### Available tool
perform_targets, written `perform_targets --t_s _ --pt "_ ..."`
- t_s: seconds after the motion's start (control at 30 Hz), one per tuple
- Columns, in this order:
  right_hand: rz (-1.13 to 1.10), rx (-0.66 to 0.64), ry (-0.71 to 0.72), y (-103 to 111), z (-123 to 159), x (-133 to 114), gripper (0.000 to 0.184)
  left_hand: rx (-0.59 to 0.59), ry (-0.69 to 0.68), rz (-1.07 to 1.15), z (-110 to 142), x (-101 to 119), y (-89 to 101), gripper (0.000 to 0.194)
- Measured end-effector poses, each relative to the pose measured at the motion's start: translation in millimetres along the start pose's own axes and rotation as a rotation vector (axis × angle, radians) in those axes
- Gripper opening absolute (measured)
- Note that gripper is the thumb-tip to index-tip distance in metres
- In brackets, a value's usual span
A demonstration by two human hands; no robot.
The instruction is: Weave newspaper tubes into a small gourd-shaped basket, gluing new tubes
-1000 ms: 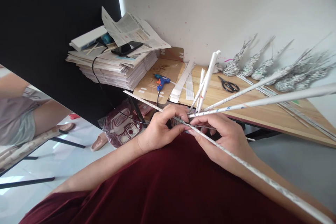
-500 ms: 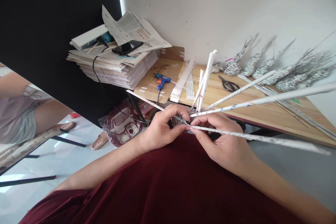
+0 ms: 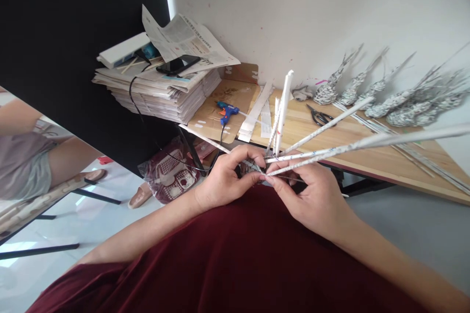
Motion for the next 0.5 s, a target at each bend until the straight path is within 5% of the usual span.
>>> perform_targets --t_s 0.2,0.5 --pt "-0.045 0.016 -0.031 -1 -1 3 0.011 0.005 0.132 0.133 1 -10 -2.5 0.024" --pt "-0.009 -0.081 -0.088 2 -4 4 0.012 -0.030 0.137 0.135 0 -8 -2.4 0.020"
Point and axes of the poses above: each hand's wrist, its own z-axis away from the middle knuckle, its own y-axis out of the back of the hand, x = y × z, the point moved 2 cm from there along -z, towards the middle knuckle, and after that the axes turned 14 degrees about -z, right-handed, at the moved point
